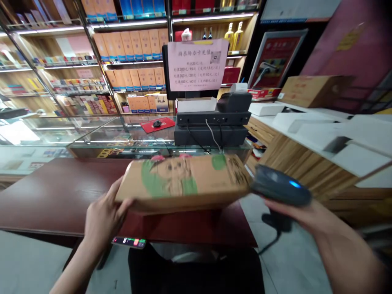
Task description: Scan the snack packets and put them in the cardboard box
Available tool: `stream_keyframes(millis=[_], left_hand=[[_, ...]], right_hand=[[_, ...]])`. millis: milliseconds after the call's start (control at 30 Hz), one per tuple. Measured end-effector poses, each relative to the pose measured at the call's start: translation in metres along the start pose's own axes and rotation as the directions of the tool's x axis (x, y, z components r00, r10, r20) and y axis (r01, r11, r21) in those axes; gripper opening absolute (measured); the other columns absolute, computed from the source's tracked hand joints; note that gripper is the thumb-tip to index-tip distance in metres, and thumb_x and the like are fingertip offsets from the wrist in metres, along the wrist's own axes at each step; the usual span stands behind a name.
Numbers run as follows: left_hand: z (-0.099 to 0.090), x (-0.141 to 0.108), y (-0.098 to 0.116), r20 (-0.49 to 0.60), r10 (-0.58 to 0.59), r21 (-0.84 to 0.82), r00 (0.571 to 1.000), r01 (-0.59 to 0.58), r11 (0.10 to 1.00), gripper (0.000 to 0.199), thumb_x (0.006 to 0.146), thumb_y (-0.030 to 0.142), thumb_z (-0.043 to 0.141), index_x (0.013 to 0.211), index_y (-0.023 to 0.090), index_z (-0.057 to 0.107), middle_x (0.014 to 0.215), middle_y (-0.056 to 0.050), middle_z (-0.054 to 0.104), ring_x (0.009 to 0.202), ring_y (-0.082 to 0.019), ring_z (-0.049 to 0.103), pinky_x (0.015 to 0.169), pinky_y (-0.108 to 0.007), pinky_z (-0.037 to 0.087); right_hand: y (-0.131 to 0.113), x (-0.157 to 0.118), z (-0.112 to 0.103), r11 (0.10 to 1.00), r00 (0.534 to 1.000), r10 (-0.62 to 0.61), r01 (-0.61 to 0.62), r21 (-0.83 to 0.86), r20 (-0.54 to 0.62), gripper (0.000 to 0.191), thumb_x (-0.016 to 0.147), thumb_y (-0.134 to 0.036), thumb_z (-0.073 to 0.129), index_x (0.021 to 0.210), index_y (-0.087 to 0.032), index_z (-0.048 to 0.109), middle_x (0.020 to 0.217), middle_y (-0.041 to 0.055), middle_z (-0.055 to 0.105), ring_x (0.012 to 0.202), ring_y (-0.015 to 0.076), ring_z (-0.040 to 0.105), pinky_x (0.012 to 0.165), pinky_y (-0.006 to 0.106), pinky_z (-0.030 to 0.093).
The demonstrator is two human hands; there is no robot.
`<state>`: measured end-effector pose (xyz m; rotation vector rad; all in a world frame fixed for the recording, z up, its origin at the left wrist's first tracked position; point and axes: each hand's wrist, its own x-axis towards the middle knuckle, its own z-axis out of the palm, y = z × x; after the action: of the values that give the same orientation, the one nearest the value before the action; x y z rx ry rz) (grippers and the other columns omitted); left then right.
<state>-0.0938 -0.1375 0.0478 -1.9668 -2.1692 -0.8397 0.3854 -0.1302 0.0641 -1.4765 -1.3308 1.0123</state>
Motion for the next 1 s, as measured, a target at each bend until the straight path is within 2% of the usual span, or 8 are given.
stream_keyframes(millis=[167, 300, 433, 500, 600, 767, 867, 1000], left_hand=[[0.042, 0.108, 0.028, 0.062, -0.033, -0.121, 0.998, 0.04, 0.992, 0.065, 0.081, 0.071, 0.044, 0.108, 0.016, 0.069, 0.093, -0.017, 0.072, 0.099, -0.038, 0.065, 0.082, -0.039, 0.049], [0.096, 0.101, 0.008, 0.376, 0.084, -0.703, 0.923, 0.225, 0.674, 0.08, 0.076, 0.075, 0.05, 0.13, 0.017, 0.054, 0.12, -0.015, 0.067, 0.107, -0.027, 0.064, 0.089, -0.035, 0.051], [0.129, 0.082, -0.006, 0.684, 0.049, -0.672, 0.727, 0.604, 0.429, 0.085, 0.075, 0.082, 0.039, 0.123, 0.015, 0.06, 0.102, -0.017, 0.072, 0.092, -0.028, 0.07, 0.083, -0.038, 0.055], [0.135, 0.085, -0.007, 0.727, 0.031, -0.644, 0.686, 0.666, 0.376, 0.083, 0.077, 0.08, 0.038, 0.118, 0.013, 0.063, 0.098, -0.018, 0.073, 0.09, -0.03, 0.071, 0.08, -0.039, 0.056], [0.134, 0.095, -0.008, 0.735, 0.07, -0.656, 0.674, 0.682, 0.324, 0.078, 0.078, 0.076, 0.042, 0.117, 0.011, 0.063, 0.098, -0.019, 0.073, 0.091, -0.03, 0.071, 0.081, -0.039, 0.056], [0.106, 0.102, -0.023, 0.586, 0.169, -0.774, 0.793, 0.485, 0.406, 0.079, 0.074, 0.07, 0.058, 0.128, 0.013, 0.057, 0.11, -0.017, 0.071, 0.106, -0.031, 0.066, 0.092, -0.039, 0.053], [0.083, 0.105, -0.037, 0.637, 0.227, -0.73, 0.736, 0.484, 0.482, 0.077, 0.068, 0.061, 0.072, 0.127, 0.014, 0.059, 0.112, -0.016, 0.07, 0.11, -0.031, 0.063, 0.094, -0.038, 0.051], [0.068, 0.121, -0.042, 0.755, 0.177, -0.636, 0.631, 0.641, 0.43, 0.072, 0.07, 0.07, 0.063, 0.112, 0.011, 0.067, 0.101, -0.018, 0.072, 0.1, -0.032, 0.067, 0.087, -0.04, 0.054]], right_hand=[[-0.02, 0.087, 0.028, 0.988, 0.991, -0.128, 0.124, 0.095, 0.04, 0.04, 0.063, -0.042, 0.081, 0.097, -0.023, 0.071, 0.108, 0.0076, 0.074, 0.098, 0.0292, 0.069, 0.089, 0.043, 0.057], [0.013, 0.108, 0.057, 0.987, 0.988, -0.153, 0.153, 0.048, 0.002, 0.056, 0.064, -0.042, 0.079, 0.112, -0.017, 0.067, 0.12, 0.0121, 0.07, 0.109, 0.0294, 0.065, 0.098, 0.047, 0.051], [0.048, 0.101, 0.076, 0.948, 0.968, -0.246, 0.249, -0.199, 0.042, 0.051, 0.069, -0.044, 0.076, 0.111, -0.014, 0.069, 0.117, 0.0123, 0.071, 0.114, 0.03, 0.064, 0.104, 0.048, 0.046], [0.055, 0.095, 0.079, 0.923, 0.958, -0.282, 0.287, -0.258, 0.056, 0.051, 0.072, -0.044, 0.074, 0.114, -0.015, 0.068, 0.118, 0.0113, 0.071, 0.114, 0.0296, 0.064, 0.103, 0.046, 0.047], [0.052, 0.086, 0.076, 0.917, 0.949, -0.312, 0.314, -0.244, 0.049, 0.049, 0.073, -0.044, 0.073, 0.113, -0.016, 0.068, 0.117, 0.0101, 0.071, 0.113, 0.0299, 0.065, 0.102, 0.047, 0.048], [0.039, 0.068, 0.067, 0.917, 0.939, -0.341, 0.323, -0.234, -0.038, 0.043, 0.071, -0.043, 0.075, 0.105, -0.017, 0.072, 0.11, 0.0102, 0.074, 0.105, 0.0327, 0.068, 0.099, 0.049, 0.052], [0.029, 0.062, 0.069, 0.912, 0.934, -0.356, 0.34, -0.231, -0.027, 0.039, 0.07, -0.043, 0.076, 0.101, -0.019, 0.073, 0.107, 0.0094, 0.075, 0.102, 0.033, 0.069, 0.098, 0.049, 0.052], [0.008, 0.067, 0.083, 0.884, 0.922, -0.384, 0.382, -0.272, 0.048, 0.042, 0.068, -0.042, 0.077, 0.104, -0.02, 0.072, 0.109, 0.0084, 0.074, 0.107, 0.033, 0.067, 0.096, 0.046, 0.054]])
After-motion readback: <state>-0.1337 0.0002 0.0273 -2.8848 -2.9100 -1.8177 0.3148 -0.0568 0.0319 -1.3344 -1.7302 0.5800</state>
